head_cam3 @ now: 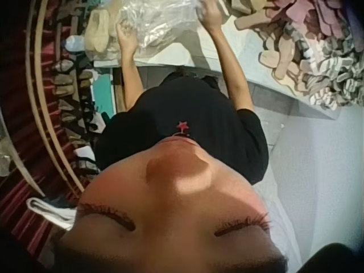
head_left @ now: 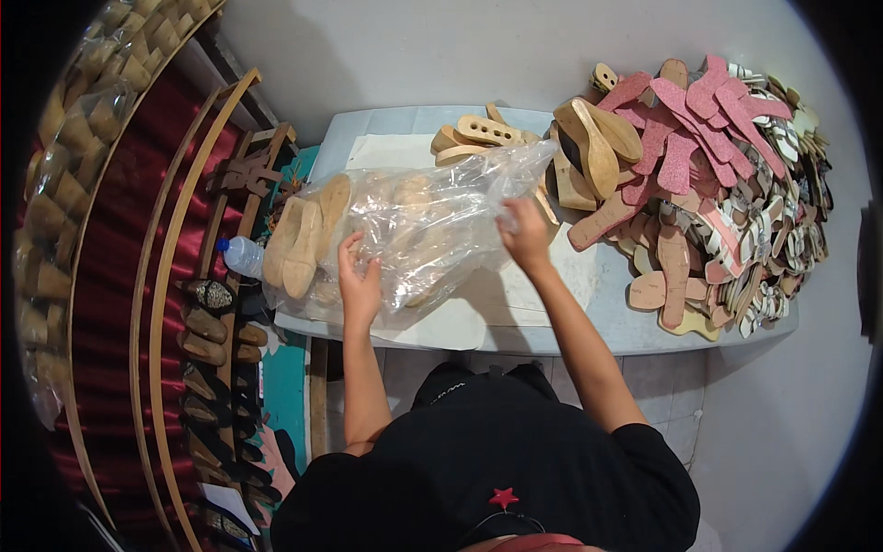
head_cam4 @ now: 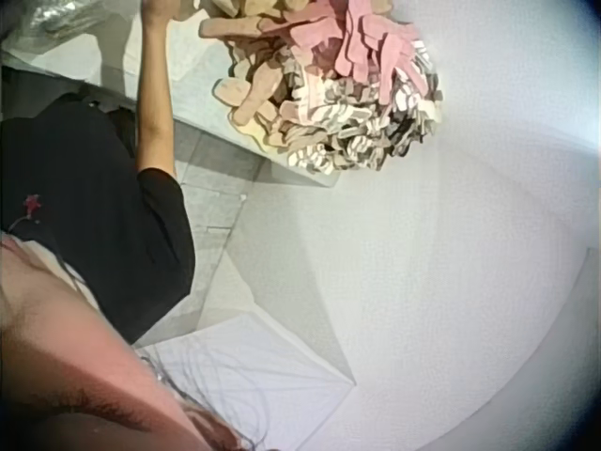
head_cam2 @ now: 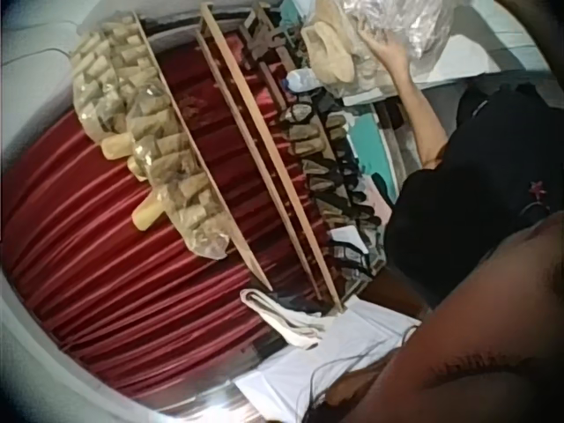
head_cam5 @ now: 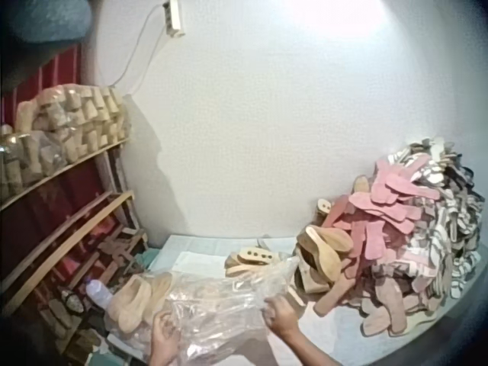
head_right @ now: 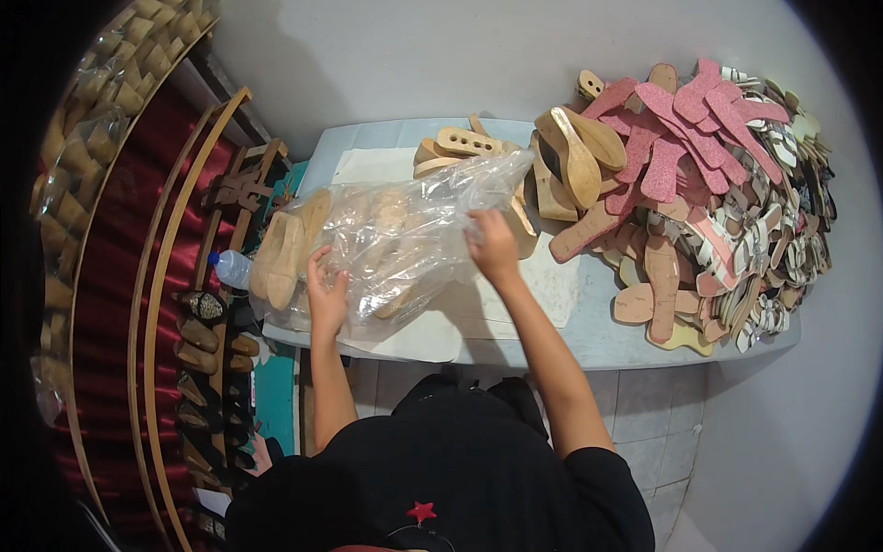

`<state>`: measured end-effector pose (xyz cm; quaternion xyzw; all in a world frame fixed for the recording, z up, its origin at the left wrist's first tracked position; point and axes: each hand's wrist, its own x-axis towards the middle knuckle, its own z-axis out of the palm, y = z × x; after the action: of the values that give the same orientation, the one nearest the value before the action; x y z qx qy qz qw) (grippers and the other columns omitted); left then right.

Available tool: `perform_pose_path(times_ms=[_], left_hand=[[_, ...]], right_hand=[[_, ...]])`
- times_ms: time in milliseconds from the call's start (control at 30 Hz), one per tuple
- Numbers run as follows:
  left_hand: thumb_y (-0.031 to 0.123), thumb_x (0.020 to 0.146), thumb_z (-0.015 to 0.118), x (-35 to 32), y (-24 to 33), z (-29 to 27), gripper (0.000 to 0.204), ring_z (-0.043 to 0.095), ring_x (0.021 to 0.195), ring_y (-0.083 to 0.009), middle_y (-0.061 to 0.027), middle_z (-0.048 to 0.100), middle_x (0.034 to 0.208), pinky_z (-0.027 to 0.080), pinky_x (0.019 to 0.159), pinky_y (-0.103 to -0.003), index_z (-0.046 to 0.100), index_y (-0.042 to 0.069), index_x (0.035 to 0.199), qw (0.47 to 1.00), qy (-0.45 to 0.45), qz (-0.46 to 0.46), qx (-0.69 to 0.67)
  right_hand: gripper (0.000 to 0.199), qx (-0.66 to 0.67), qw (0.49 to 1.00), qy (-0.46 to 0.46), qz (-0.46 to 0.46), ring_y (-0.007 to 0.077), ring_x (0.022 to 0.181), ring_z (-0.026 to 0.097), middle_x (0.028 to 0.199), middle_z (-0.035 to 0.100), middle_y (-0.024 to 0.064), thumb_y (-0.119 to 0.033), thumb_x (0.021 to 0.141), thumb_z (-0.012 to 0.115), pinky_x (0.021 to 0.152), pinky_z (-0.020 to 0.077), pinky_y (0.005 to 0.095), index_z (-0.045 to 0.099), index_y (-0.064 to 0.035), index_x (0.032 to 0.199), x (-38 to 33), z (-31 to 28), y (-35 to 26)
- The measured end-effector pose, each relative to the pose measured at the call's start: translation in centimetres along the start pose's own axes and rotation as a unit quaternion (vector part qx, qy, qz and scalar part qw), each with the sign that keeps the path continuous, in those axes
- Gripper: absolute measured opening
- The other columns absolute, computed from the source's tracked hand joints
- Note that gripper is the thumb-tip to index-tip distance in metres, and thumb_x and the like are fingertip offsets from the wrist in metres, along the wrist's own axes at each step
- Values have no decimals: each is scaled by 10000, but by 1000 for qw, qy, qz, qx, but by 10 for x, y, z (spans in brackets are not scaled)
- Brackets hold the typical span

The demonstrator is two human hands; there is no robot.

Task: Packing wooden shoe soles into a plastic bag.

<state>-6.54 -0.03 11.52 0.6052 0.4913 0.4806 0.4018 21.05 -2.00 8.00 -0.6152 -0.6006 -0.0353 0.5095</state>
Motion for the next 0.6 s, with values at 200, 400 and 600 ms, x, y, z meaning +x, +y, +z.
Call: perform_pose_path(times_ms=[200, 400, 600], left_hand=[[-98, 743, 482, -28, 15, 14, 469, 473, 866, -131, -94, 487, 985, 388, 761, -241, 400, 60, 1177, 997, 59, -35, -41], [-92, 734, 512, -48, 34, 56, 454, 472, 901, -144, -89, 491, 1012, 385, 789, -247, 411, 39, 1157, 992, 103, 5, -72], [-91, 737, 525, -47, 52, 100, 391, 488, 893, -148, -82, 484, 1097, 400, 757, -234, 458, 18, 1107, 982, 135, 129, -25]], right_hand=[[208, 10, 993, 109, -35, 231, 723, 577, 779, 578, 114, 67, 601, 581, 647, 459, 300, 562, -13, 792, -7, -120, 58], [107, 32, 957, 253, 139, 90, 627, 525, 705, 565, 15, -10, 705, 622, 555, 426, 216, 584, -19, 805, -25, -227, 136], [110, 294, 879, 146, 345, 112, 686, 564, 798, 584, 22, -54, 799, 554, 581, 474, 231, 559, -8, 898, -30, -297, 179]])
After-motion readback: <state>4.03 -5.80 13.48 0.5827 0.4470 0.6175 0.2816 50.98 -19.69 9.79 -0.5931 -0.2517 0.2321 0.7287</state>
